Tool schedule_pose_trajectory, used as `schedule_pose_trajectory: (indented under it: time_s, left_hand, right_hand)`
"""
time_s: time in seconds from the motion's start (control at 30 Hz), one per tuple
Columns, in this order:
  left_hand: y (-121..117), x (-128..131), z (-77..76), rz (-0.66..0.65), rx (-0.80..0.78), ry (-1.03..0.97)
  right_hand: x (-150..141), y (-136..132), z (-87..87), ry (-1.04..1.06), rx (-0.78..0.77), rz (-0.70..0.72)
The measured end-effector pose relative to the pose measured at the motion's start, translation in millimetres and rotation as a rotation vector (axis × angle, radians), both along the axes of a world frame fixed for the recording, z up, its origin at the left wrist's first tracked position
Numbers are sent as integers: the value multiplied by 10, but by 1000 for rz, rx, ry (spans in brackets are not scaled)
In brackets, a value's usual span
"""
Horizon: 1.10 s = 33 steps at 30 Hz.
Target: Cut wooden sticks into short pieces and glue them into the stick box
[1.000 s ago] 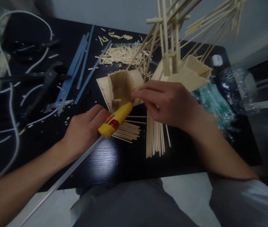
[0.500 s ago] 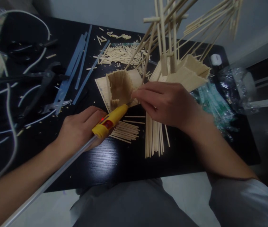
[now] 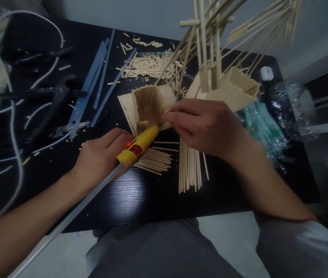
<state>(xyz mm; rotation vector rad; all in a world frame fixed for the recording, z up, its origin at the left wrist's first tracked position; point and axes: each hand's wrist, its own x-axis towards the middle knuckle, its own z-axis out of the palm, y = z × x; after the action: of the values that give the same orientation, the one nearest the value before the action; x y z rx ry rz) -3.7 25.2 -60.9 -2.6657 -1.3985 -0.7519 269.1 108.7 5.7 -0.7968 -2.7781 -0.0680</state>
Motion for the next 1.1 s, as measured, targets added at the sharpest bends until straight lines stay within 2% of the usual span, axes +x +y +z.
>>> schedule_pose_trajectory:
  time_s: [0.53, 0.77, 1.1]
  left_hand:
    - [-12, 2, 9, -7, -36, -4]
    - [12, 59, 16, -66, -38, 17]
    - [2, 52, 55, -8, -3, -9]
  right_hand:
    - [4, 10, -54, 78, -63, -36]
    - [3, 7, -42, 78, -81, -38]
    - [3, 3, -40, 77, -89, -36]
